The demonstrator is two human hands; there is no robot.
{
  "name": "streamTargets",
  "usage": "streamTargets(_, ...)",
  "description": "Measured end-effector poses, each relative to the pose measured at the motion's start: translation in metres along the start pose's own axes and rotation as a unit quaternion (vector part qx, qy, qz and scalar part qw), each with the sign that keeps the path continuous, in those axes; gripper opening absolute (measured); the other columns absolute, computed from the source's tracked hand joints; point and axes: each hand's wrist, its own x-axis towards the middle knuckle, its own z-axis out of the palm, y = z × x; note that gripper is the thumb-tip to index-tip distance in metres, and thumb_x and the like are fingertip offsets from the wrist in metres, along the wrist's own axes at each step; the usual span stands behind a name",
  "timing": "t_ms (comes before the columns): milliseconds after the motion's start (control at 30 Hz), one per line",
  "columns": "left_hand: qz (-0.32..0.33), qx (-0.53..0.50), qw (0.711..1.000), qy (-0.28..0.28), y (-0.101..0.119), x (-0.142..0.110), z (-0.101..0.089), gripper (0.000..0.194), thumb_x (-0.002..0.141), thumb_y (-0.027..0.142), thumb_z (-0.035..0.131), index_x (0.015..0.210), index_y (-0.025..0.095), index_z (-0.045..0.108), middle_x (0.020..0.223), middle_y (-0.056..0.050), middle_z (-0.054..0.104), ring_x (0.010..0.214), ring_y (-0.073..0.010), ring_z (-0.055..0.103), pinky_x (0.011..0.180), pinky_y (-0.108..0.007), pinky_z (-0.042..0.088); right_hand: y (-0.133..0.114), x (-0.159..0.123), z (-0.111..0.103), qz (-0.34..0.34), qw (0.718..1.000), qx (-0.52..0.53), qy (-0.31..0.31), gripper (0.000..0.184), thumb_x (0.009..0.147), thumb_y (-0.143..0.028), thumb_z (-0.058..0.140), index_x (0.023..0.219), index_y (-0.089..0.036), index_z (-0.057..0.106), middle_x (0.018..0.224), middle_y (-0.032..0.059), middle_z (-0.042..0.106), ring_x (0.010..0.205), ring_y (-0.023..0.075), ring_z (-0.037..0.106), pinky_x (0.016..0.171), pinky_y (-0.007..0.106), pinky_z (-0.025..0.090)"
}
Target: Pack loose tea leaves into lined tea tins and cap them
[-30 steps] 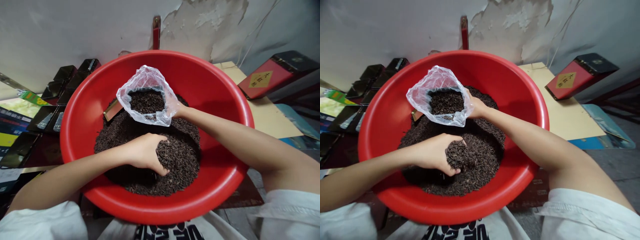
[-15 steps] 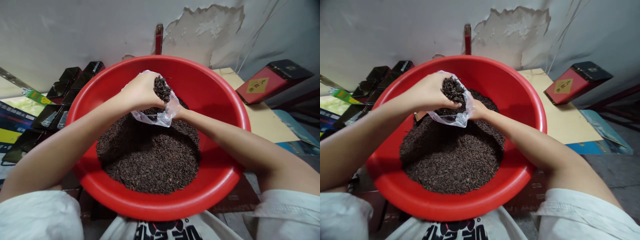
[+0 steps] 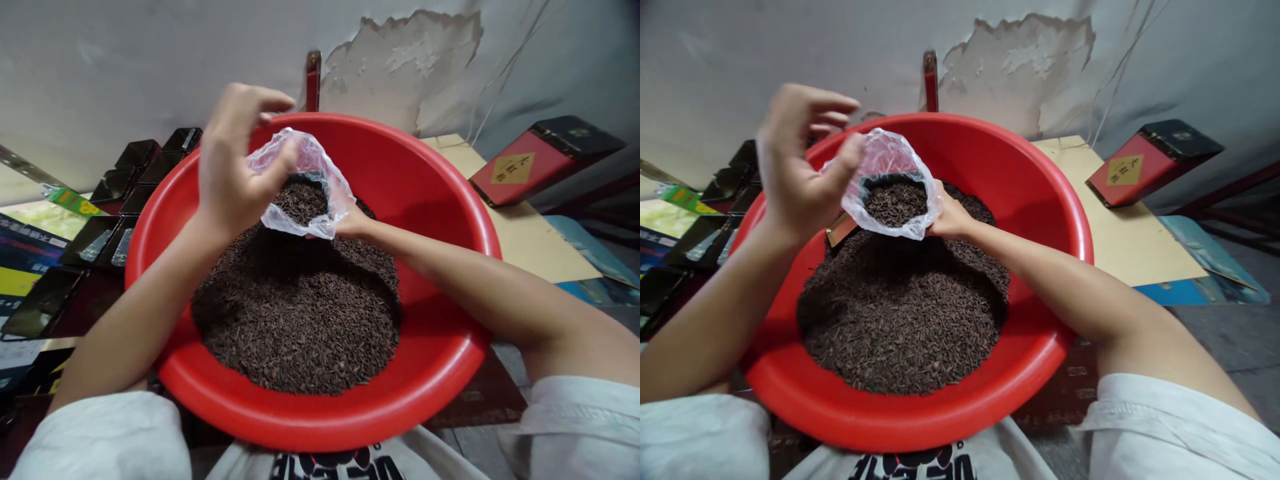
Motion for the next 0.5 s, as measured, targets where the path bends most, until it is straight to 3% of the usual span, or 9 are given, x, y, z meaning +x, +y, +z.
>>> streamTargets(100,-0.029,-0.061,0.984,0.162,-0.038,-0.017,0.003,0.049,0.086,0.066,0.046,0.110,0.023,0.051,0.104,0.004,0.058,0.097,-0.0103,0.059,0.087,-0.033,0.052,-0.006,0.002,-0.004,0.028,0.999,0.043,0.004,0.106,0.040,-0.044,0.084,0.131,-0.011,0.044,0.135,0.0151,0.048,0.127,0.0337,0.044,0.113,0.047,0.029)
streamTargets(133,-0.051,-0.085,0.981,0.164,-0.053,-0.022,0.006,0.058,0.081,0.072,0.045,0.112,0.022,0.049,0.105,0.003,0.057,0.100,-0.0121,0.058,0.089,-0.034,0.050,-0.008,0.003,-0.005,0.040,0.998,0.056,0.013,0.102,0.040,-0.043,0.084,0.129,-0.012,0.046,0.134,0.0150,0.049,0.127,0.0336,0.044,0.114,0.048,0.027)
streamTargets(233,-0.131,-0.173,0.976,0.015,-0.089,-0.030,0.017,0.081,0.067,0.084,0.046,0.118,0.021,0.047,0.113,-0.005,0.057,0.107,-0.0216,0.055,0.096,-0.039,0.044,-0.019,0.005,-0.008,0.060,0.992,0.101,0.051,0.101,0.040,-0.040,0.085,0.129,-0.013,0.044,0.139,0.0141,0.044,0.130,0.0323,0.041,0.116,0.048,0.025)
streamTargets(333,-0.173,-0.239,0.945,-0.139,-0.101,-0.033,0.027,0.098,0.053,0.084,0.059,0.128,0.022,0.040,0.131,-0.011,0.049,0.125,-0.0318,0.043,0.105,-0.045,0.036,-0.031,0.005,-0.013,0.078,0.984,0.152,0.050,0.102,0.042,-0.035,0.084,0.131,-0.014,0.040,0.141,0.0140,0.042,0.131,0.0308,0.040,0.115,0.047,0.027)
streamTargets(400,-0.203,-0.276,0.919,-0.193,-0.095,-0.036,0.030,0.105,0.050,0.074,0.071,0.134,0.024,0.034,0.141,-0.012,0.041,0.133,-0.0341,0.034,0.109,-0.046,0.031,-0.037,0.002,-0.017,0.084,0.983,0.165,0.012,0.097,0.045,-0.034,0.083,0.130,-0.014,0.041,0.139,0.0139,0.045,0.130,0.0312,0.041,0.112,0.048,0.030)
streamTargets(500,-0.272,-0.322,0.882,-0.213,-0.079,-0.042,0.030,0.105,0.053,0.059,0.078,0.138,0.020,0.030,0.146,-0.014,0.034,0.136,-0.0351,0.030,0.112,-0.049,0.027,-0.037,-0.002,-0.022,0.078,0.986,0.134,-0.059,0.092,0.047,-0.036,0.083,0.128,-0.015,0.045,0.137,0.0134,0.048,0.128,0.0337,0.042,0.110,0.053,0.031)
